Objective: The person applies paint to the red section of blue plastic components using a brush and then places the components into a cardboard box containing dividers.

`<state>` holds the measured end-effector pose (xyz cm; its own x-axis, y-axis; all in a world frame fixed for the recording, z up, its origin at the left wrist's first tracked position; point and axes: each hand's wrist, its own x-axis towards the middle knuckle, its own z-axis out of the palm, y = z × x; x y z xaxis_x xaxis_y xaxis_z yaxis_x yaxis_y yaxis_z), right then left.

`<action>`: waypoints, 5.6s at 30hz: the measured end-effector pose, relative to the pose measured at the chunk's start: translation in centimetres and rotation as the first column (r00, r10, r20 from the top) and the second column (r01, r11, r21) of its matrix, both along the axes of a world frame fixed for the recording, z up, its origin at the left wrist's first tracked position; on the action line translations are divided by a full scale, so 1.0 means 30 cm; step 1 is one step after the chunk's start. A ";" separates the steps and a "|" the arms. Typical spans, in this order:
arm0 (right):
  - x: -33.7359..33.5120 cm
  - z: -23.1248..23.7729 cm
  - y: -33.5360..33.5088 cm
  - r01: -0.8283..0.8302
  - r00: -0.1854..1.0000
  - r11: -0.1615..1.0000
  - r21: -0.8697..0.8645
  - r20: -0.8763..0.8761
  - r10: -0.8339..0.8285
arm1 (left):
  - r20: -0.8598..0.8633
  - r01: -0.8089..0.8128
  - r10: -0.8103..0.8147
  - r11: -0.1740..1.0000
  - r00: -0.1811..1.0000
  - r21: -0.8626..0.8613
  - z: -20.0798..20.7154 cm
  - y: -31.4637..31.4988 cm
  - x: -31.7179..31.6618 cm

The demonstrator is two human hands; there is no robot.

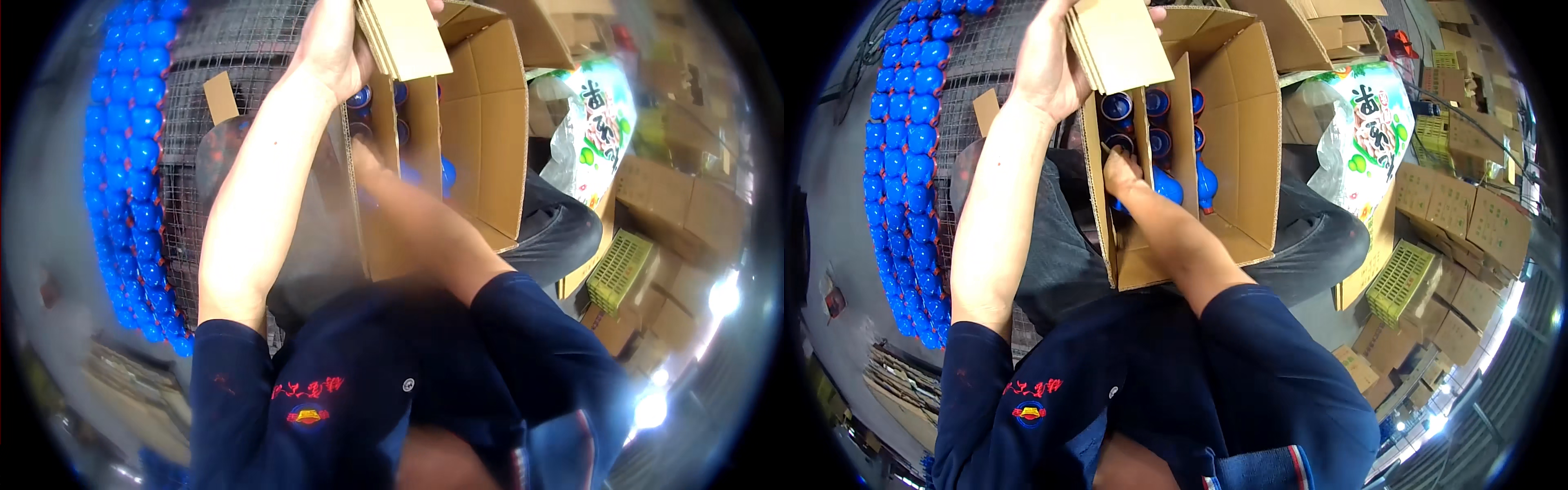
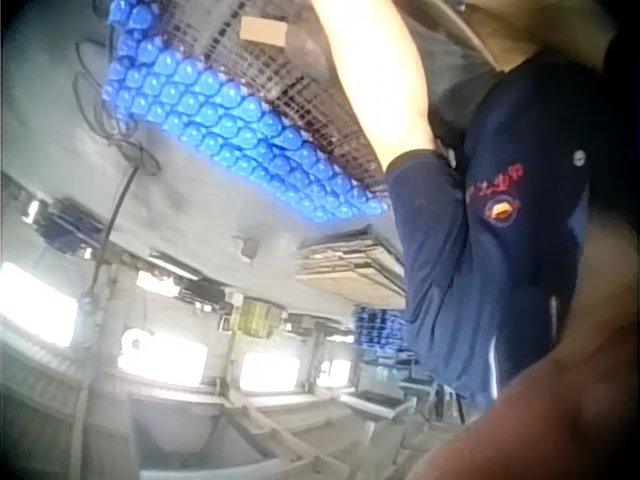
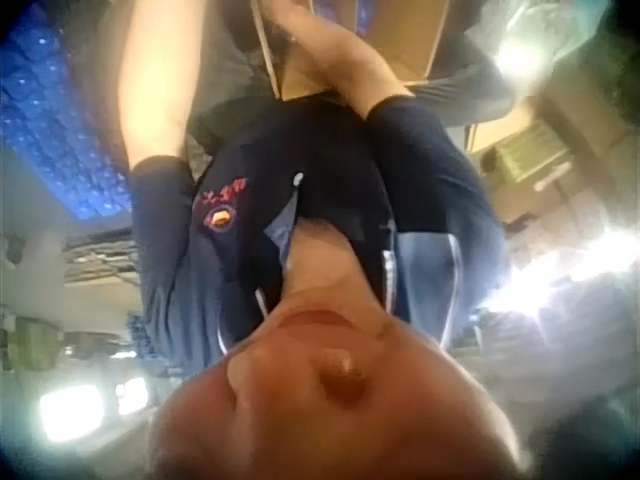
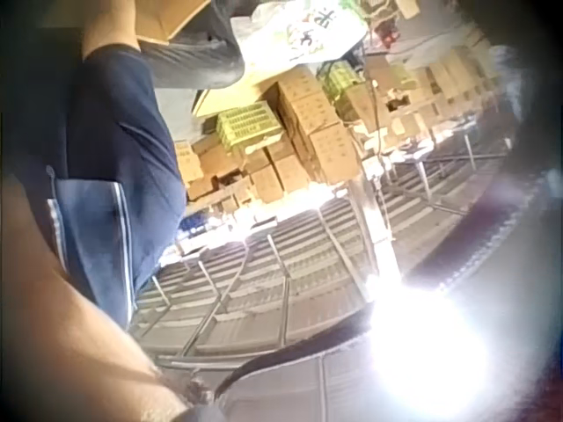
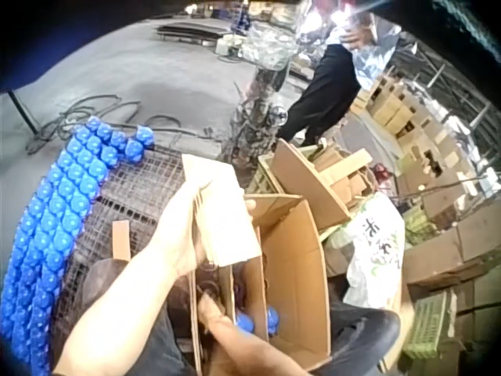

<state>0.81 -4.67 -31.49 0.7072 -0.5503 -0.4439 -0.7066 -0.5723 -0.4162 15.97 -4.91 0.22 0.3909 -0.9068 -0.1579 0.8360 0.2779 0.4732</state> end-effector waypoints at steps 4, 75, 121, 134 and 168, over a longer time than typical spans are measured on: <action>0.082 0.372 -0.126 0.043 0.974 0.979 0.202 0.212 -0.087 | 0.000 0.006 -0.006 0.999 1.000 0.033 -0.042 0.038 0.023; -0.213 0.848 -0.316 0.095 0.584 0.985 0.145 0.793 -0.173 | 0.569 -0.266 0.246 -0.696 0.785 0.667 -0.781 2.217 -0.546; 0.013 1.022 0.518 -0.122 0.961 -0.639 0.759 -0.071 -0.268 | 0.400 -0.494 -0.291 -0.474 0.869 0.729 -1.150 2.441 -0.475; -0.220 1.047 0.063 -0.532 0.653 -0.360 0.766 0.100 -0.751 | -0.322 -0.375 0.436 0.897 0.840 0.235 -0.709 1.802 -0.678; 0.103 0.746 -0.105 -0.001 0.434 0.769 0.640 0.693 -0.576 | -0.042 0.163 -0.178 0.957 0.983 -0.240 0.041 0.759 -0.280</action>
